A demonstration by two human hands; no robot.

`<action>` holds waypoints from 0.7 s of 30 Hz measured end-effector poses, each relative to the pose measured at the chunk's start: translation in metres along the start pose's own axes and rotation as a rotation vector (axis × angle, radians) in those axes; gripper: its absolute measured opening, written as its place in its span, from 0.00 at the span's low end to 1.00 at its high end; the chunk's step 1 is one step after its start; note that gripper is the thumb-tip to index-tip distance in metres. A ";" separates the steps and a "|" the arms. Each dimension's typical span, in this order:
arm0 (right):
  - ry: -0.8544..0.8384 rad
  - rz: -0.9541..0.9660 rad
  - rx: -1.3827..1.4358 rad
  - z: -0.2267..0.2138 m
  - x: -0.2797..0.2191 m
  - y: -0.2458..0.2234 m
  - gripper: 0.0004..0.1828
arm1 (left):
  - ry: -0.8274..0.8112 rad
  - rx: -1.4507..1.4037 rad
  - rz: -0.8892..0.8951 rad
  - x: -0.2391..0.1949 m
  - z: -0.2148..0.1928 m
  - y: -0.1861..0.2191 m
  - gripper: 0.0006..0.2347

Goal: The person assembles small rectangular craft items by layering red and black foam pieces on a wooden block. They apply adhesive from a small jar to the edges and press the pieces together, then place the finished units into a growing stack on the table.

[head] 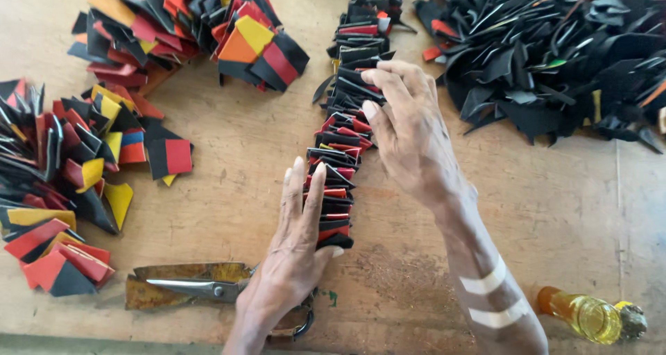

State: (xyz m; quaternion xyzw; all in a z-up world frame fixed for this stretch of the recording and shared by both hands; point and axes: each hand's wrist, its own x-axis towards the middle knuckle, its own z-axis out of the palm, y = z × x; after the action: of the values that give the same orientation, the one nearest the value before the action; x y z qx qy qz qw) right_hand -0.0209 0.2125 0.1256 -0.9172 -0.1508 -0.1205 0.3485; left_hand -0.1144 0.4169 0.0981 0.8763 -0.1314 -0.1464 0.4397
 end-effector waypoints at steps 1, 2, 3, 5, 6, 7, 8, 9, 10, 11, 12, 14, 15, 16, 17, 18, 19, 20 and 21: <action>-0.039 0.025 0.011 0.000 -0.009 -0.003 0.20 | 0.018 -0.015 0.017 0.001 0.004 -0.001 0.53; -0.073 0.055 0.022 0.002 -0.022 -0.007 0.22 | 0.030 -0.028 0.038 0.002 0.006 -0.002 0.53; -0.108 0.084 0.033 0.003 -0.036 -0.010 0.24 | 0.042 -0.020 0.035 0.001 0.006 -0.003 0.54; -0.206 0.127 0.126 0.005 -0.064 -0.016 0.36 | 0.067 -0.001 0.044 0.000 0.005 -0.006 0.55; -0.251 0.145 0.173 0.007 -0.076 -0.018 0.42 | 0.055 0.007 0.055 0.000 0.004 -0.009 0.55; -0.291 0.164 0.203 0.012 -0.085 -0.021 0.44 | 0.043 0.015 0.066 0.000 0.003 -0.011 0.55; -0.328 0.180 0.233 0.018 -0.091 -0.023 0.46 | 0.035 0.026 0.079 0.001 0.004 -0.012 0.55; -0.365 0.195 0.263 0.022 -0.096 -0.024 0.48 | 0.015 0.033 0.054 0.003 0.007 -0.012 0.53; -0.366 0.203 0.296 0.025 -0.099 -0.024 0.48 | -0.005 0.038 0.034 0.007 0.012 -0.012 0.52; -0.367 0.212 0.329 0.027 -0.101 -0.023 0.48 | -0.024 0.044 0.013 0.010 0.017 -0.012 0.52; -0.368 0.217 0.364 0.028 -0.102 -0.021 0.49 | 0.008 0.018 0.040 0.013 0.023 -0.012 0.51; -0.371 0.207 0.392 0.024 -0.103 -0.014 0.49 | 0.071 -0.037 0.092 0.016 0.035 -0.010 0.49; -0.374 0.202 0.407 0.022 -0.104 -0.009 0.49 | 0.086 -0.047 0.079 0.016 0.042 -0.008 0.49; -0.392 0.195 0.393 0.018 -0.104 -0.002 0.49 | 0.103 -0.058 0.067 0.016 0.050 -0.005 0.49; -0.410 0.188 0.380 0.013 -0.103 0.005 0.49 | 0.120 -0.069 0.055 0.017 0.059 -0.001 0.48; -0.428 0.180 0.367 0.009 -0.102 0.013 0.49 | 0.159 -0.037 0.040 0.021 0.068 0.002 0.49; -0.443 0.140 0.350 0.005 -0.099 0.021 0.50 | 0.199 -0.004 0.025 0.026 0.077 0.006 0.50; -0.459 0.105 0.333 0.002 -0.096 0.028 0.51 | 0.236 0.027 0.010 0.030 0.086 0.010 0.52; -0.475 0.070 0.316 -0.003 -0.094 0.034 0.52 | 0.244 0.021 -0.017 0.033 0.093 0.014 0.52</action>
State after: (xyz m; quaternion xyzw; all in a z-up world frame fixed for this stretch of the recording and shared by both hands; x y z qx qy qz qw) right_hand -0.0962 0.1681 0.0762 -0.8586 -0.2134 0.1346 0.4462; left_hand -0.1198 0.3288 0.0511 0.8933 -0.0710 -0.0411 0.4420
